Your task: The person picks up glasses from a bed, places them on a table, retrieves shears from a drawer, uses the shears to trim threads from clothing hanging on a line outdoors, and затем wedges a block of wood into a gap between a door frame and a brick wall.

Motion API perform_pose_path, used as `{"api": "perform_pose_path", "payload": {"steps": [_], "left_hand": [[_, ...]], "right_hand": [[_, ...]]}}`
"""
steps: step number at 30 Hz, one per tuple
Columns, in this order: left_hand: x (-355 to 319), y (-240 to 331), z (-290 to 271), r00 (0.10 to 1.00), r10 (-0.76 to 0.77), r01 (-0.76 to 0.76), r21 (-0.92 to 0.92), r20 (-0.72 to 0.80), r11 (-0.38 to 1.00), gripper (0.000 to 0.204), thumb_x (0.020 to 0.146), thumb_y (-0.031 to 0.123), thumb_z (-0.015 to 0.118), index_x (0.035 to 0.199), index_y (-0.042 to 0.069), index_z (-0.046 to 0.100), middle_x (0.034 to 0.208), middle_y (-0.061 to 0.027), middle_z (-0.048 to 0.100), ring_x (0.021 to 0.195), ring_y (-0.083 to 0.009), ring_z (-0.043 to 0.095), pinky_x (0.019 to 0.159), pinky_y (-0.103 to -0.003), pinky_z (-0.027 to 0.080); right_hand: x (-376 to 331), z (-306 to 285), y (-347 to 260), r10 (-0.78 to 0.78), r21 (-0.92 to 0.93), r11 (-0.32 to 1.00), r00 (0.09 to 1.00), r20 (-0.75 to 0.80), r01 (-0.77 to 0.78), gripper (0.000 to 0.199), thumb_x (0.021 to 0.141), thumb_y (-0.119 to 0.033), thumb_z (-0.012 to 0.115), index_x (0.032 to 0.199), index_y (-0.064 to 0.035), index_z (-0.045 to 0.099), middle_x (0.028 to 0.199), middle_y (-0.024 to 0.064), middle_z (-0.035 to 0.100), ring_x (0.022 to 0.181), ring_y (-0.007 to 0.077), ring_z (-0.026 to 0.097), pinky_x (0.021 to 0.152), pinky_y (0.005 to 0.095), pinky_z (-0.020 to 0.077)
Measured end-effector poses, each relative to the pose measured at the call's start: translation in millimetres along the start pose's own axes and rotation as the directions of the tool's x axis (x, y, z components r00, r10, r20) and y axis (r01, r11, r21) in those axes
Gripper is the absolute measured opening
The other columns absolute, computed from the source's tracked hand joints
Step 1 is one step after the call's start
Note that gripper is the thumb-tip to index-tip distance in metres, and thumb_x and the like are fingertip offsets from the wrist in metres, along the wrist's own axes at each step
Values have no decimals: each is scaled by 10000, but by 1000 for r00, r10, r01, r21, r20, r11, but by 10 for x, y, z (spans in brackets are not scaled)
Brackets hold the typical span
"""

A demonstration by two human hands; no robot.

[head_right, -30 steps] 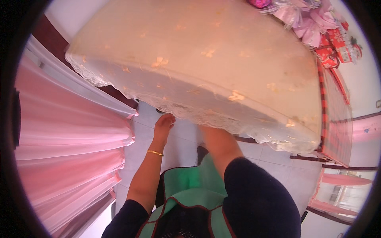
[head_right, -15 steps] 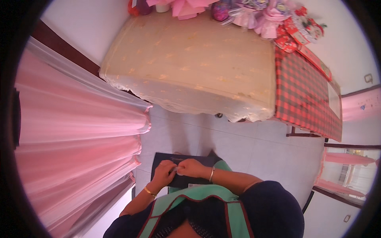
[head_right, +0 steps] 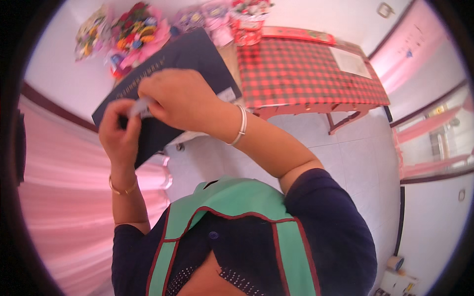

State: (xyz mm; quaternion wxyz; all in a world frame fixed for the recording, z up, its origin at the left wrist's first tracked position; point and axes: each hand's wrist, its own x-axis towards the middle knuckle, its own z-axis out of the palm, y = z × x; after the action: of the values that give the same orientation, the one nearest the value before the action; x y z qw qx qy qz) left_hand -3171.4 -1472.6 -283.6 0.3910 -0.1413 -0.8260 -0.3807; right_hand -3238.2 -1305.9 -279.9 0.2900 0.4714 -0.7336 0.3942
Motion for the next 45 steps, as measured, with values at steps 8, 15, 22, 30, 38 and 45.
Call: {"api": "perform_pose_path", "payload": {"steps": [8,15,22,30,38,45], "left_hand": [[1132,-155,1889,986,-10,100,-554,164,827,94,793,30,629,884,51,631,687,57,555,603,-4,466,532,-164,372],[1355,1,3464,908,87,165,-540,410,825,71,794,74,640,860,47,637,687,28,588,615,-35,517,559,-195,420],[1238,-96,4502,730,86,311,-441,678,842,166,810,83,671,951,18,612,774,-21,651,712,-67,598,656,-228,474],[1068,-107,4272,773,228,-118,-219,591,968,259,815,62,634,1072,35,613,1118,-115,621,1082,-257,570,926,-331,435],[1076,22,4105,692,384,-327,-209,611,922,256,799,109,645,1041,25,628,1152,-125,601,1101,-305,542,934,-383,437],[981,-110,3856,614,398,-331,-236,681,914,413,779,156,689,1163,33,598,1285,-125,539,1230,-332,464,1022,-422,367]], "right_hand": [[61,-1018,1169,191,-223,938,932,-309,-266,222,707,-65,629,929,-69,611,647,57,561,564,184,552,539,290,440],[-641,-1757,2213,416,-245,817,827,-378,-522,184,725,-93,617,909,-87,621,653,67,581,604,221,579,564,324,461],[-1424,-2177,2991,554,-335,747,816,-164,-574,164,780,-134,614,939,-97,634,909,106,651,886,294,621,759,406,491],[-1998,-2941,2802,653,-277,623,681,-332,-732,288,815,-97,604,1102,-75,611,1087,106,629,1006,277,597,822,368,496],[-2085,-2686,2546,561,-596,600,812,-163,-534,355,803,-227,667,1092,-25,622,1170,116,593,1123,300,530,951,402,417],[-2142,-2523,2323,681,-643,511,725,-102,-571,503,802,-293,682,1234,-77,542,1324,82,504,1282,280,409,1057,479,300]]}}
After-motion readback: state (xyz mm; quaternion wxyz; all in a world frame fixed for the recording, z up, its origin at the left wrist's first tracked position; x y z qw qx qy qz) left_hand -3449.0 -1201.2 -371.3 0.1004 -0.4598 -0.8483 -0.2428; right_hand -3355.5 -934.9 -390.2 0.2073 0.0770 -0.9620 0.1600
